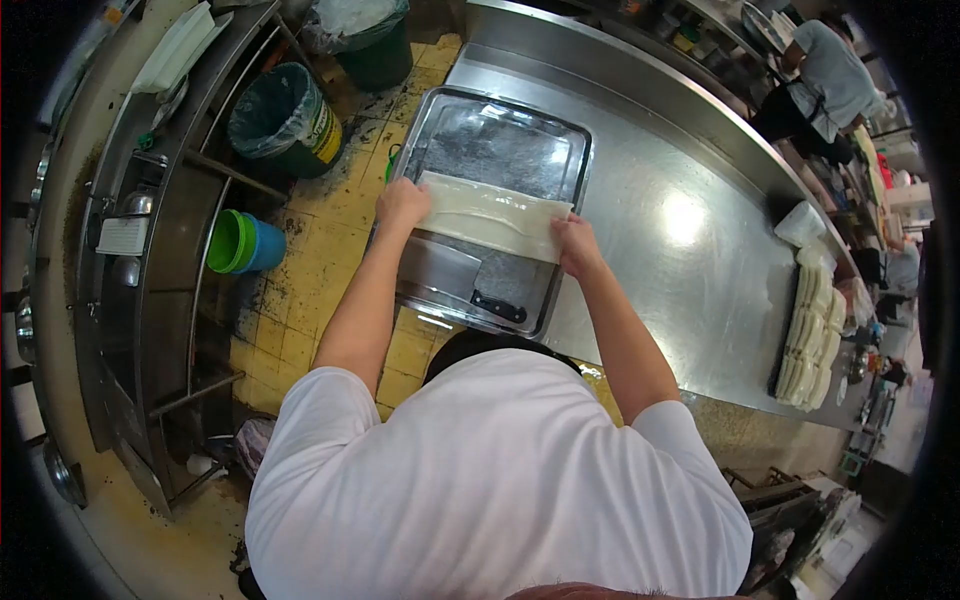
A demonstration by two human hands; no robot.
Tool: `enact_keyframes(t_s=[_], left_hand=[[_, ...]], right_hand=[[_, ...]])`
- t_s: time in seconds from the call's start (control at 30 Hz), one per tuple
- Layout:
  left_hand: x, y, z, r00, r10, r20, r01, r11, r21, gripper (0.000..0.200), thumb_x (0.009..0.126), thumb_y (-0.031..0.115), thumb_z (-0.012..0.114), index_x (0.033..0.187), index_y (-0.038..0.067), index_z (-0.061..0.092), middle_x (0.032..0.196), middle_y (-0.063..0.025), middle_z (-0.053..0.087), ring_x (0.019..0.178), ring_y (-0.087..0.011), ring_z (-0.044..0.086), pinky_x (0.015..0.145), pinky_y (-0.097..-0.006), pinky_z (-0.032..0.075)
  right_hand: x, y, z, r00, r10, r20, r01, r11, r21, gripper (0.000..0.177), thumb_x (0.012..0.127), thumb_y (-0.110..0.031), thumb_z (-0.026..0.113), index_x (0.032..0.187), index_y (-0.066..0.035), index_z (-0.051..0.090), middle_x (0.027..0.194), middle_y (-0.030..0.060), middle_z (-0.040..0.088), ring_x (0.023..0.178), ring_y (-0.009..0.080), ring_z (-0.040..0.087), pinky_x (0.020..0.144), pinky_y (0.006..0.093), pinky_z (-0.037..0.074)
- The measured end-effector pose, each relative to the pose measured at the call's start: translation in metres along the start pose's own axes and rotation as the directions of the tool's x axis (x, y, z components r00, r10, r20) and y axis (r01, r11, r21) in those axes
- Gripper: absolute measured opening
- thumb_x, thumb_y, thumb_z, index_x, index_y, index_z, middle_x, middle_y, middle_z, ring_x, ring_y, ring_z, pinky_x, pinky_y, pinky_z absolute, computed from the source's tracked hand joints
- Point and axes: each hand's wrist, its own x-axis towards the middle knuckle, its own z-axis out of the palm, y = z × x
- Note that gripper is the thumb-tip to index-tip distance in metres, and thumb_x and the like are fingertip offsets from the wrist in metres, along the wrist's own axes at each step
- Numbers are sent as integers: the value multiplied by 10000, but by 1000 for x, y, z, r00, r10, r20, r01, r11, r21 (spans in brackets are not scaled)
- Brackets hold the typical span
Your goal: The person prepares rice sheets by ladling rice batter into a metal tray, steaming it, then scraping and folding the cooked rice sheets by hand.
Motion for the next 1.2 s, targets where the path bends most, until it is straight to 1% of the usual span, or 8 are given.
enact_keyframes(t_s=[0.23,0.33,0.4,0.53,0.63,0.7,0.9,1.2], left_hand=[[1,-8,13,991,-10,134,14,1000,-26,588,833,456,712,1160,-32,708,1230,-265,672,1155,-397,654,1012,-447,502],[17,-12,26,997,-12,70,23,986,-164,575,819,472,729,1090,-36,737,1146,-273,702,1112,-392,676,989,-458,507],[30,-20,42,996,-48,76,81,849,-522,550,829,476,718,1044,-30,753,1088,-253,725,1074,-384,692,949,-467,518],[30,-15,39,997,-25,78,56,903,-426,494,850,464,708,1017,4,767,1068,-218,739,1048,-381,695,901,-469,529],[15,0,29,999,-25,-33,15,957,-289,394,893,429,673,1011,65,765,1029,-200,742,1019,-402,688,868,-484,530],[14,2,34,966,100,-237,-149,969,-197,306,940,375,630,1013,99,739,976,-217,727,973,-427,678,826,-513,522],[6,0,23,881,256,-398,-394,862,-320,214,963,291,602,991,106,706,902,-207,712,869,-437,676,726,-521,520],[15,-4,9,843,299,-447,-446,854,-270,229,967,308,604,1023,114,712,900,-175,721,850,-414,684,722,-489,526]], right_hand=[[-11,2,1,993,-114,8,114,986,-119,311,914,22,519,1191,35,660,1036,102,698,902,208,667,800,339,542],[1,2,3,992,-123,2,122,987,-108,336,892,38,516,1196,43,660,1024,103,701,894,208,669,796,339,544],[3,-3,7,992,-123,-23,120,987,-104,349,883,45,512,1200,47,658,1021,104,703,890,209,671,796,339,545],[-4,-7,7,993,-109,-37,102,982,-157,350,902,43,522,1232,45,640,1061,110,696,913,216,672,813,342,544],[-4,-10,7,995,-96,-27,90,983,-161,343,923,42,534,1254,34,625,1083,107,692,932,215,671,832,342,543],[-4,-10,7,995,-100,-20,95,983,-159,342,923,44,535,1252,35,626,1080,105,693,931,211,670,835,338,541],[-5,-11,9,980,-198,-28,191,967,-168,354,893,45,511,1214,45,659,1043,94,705,915,189,662,827,318,528],[2,-9,19,975,-223,-22,218,965,-147,401,877,58,481,1236,41,658,1045,97,706,927,172,650,817,294,517]])
